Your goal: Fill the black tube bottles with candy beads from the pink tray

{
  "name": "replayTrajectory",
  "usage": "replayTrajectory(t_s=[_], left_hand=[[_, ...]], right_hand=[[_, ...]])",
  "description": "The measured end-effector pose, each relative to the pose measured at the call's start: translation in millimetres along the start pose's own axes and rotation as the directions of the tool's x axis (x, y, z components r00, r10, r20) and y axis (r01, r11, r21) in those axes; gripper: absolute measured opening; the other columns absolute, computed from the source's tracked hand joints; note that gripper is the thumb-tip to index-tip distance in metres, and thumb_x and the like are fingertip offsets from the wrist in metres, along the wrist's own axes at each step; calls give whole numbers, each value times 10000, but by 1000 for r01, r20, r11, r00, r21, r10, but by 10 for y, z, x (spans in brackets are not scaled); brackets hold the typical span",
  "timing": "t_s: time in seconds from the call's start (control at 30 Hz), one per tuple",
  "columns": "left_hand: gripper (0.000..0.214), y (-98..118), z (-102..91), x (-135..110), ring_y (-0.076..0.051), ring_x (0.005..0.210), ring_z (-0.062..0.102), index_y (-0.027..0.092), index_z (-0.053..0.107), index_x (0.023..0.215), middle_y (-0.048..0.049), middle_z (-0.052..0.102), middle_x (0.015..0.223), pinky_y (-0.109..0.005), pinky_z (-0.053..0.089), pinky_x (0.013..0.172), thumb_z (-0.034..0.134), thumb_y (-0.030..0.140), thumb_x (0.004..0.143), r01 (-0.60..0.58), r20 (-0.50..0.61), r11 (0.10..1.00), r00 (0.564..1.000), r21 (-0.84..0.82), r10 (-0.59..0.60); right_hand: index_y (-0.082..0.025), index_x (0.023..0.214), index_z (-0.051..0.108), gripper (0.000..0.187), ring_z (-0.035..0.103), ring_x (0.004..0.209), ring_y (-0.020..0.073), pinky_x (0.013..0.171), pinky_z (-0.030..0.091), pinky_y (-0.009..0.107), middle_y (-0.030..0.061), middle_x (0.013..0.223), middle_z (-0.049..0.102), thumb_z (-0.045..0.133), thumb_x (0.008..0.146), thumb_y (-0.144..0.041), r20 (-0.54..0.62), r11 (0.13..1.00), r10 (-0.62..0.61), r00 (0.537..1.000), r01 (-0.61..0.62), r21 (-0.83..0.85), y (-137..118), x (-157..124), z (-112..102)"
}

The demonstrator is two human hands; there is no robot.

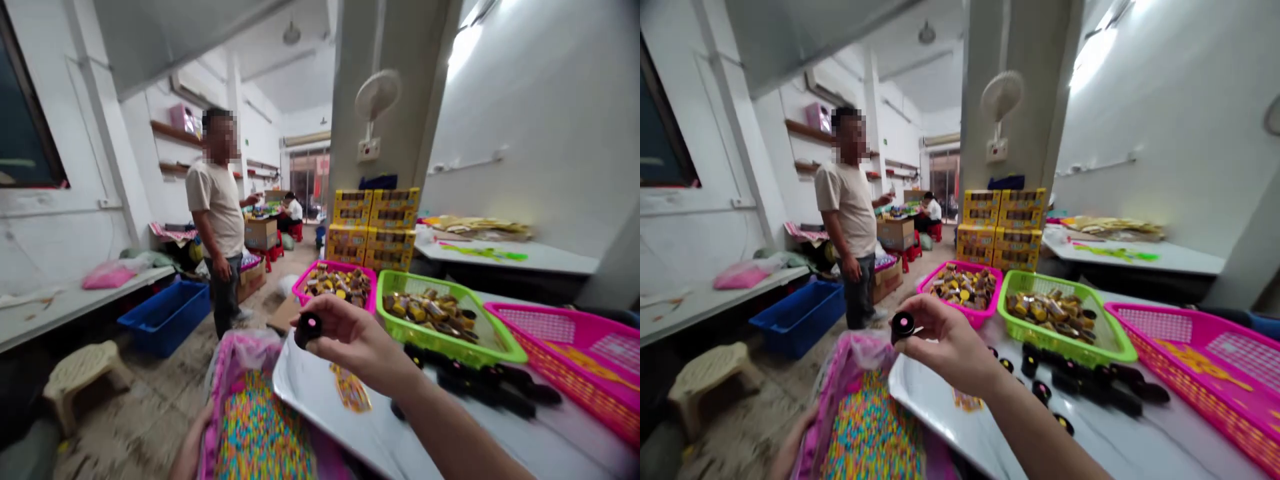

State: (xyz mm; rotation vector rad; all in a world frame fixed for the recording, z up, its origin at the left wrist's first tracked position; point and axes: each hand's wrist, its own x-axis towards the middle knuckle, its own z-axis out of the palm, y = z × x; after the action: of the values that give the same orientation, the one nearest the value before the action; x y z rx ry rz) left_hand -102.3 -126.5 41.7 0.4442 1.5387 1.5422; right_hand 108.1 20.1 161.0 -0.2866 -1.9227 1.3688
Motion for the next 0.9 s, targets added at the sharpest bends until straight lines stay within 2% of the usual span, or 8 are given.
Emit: replayTrajectory(t_s=[0.1,0.17,0.27,0.33,0.5,0.63,0.73,0.9], left_hand=[[432,-98,-76,2,-350,1048,687,257,726,950,-70,742,925,-413,611,819,798,547,638,47,-64,999,997,-16,-48],[427,-154,-76,-3,-318,953,708,204,719,929,-63,737,823,-394,599,815,792,515,645,14,-77,1000,997,-26,-16],[408,-198,-17,-3,-268,850,710,182,690,890,-28,723,763,-335,585,750,817,475,637,-32,-64,997,998,-70,27],[376,-208,19,-10,-246,816,707,182,663,821,-15,724,765,-298,570,704,829,468,641,-24,-55,995,998,-96,19],[358,-223,-2,10,-242,840,711,174,654,787,-21,739,796,-288,571,755,845,444,649,-18,-76,992,997,-125,8],[330,-268,-64,92,-254,958,705,176,700,877,-24,756,872,-305,560,887,834,389,663,-35,-86,986,996,-162,22],[304,-307,-75,125,-254,996,700,179,710,884,-19,760,887,-296,550,926,840,352,670,-45,-132,984,991,-175,22],[320,-309,-38,86,-258,988,706,181,709,919,-13,755,886,-316,564,921,840,349,679,-22,-93,980,996,-200,4]], right_hand=[[-210,969,675,219,673,759,166,665,533,268,16,854,725,721,755,-213,97,903,268,958,-215,-372,422,-379,264],[-163,955,699,188,693,734,221,637,527,301,69,813,736,714,768,-185,117,655,496,861,-282,-701,766,-635,513],[-71,942,699,149,721,832,315,692,539,364,200,898,740,612,822,-53,71,291,684,726,-183,-939,1202,-867,829],[-58,964,687,227,716,900,317,732,540,362,223,961,733,523,831,27,69,232,726,684,-150,-961,1390,-902,934],[-135,1075,624,241,673,991,261,867,529,372,134,1035,713,631,838,-91,26,471,596,802,-323,-821,1526,-940,816],[-205,1048,619,315,684,906,170,855,556,317,17,1000,701,739,761,-154,78,849,520,851,-503,-161,1555,-1121,661],[-217,1050,644,324,674,999,163,951,531,325,19,1068,702,776,755,-218,94,860,482,871,-491,138,1589,-1219,652],[-214,1062,628,314,668,1007,173,924,540,324,32,1089,700,759,780,-259,22,871,478,878,-477,116,1593,-1274,641]])
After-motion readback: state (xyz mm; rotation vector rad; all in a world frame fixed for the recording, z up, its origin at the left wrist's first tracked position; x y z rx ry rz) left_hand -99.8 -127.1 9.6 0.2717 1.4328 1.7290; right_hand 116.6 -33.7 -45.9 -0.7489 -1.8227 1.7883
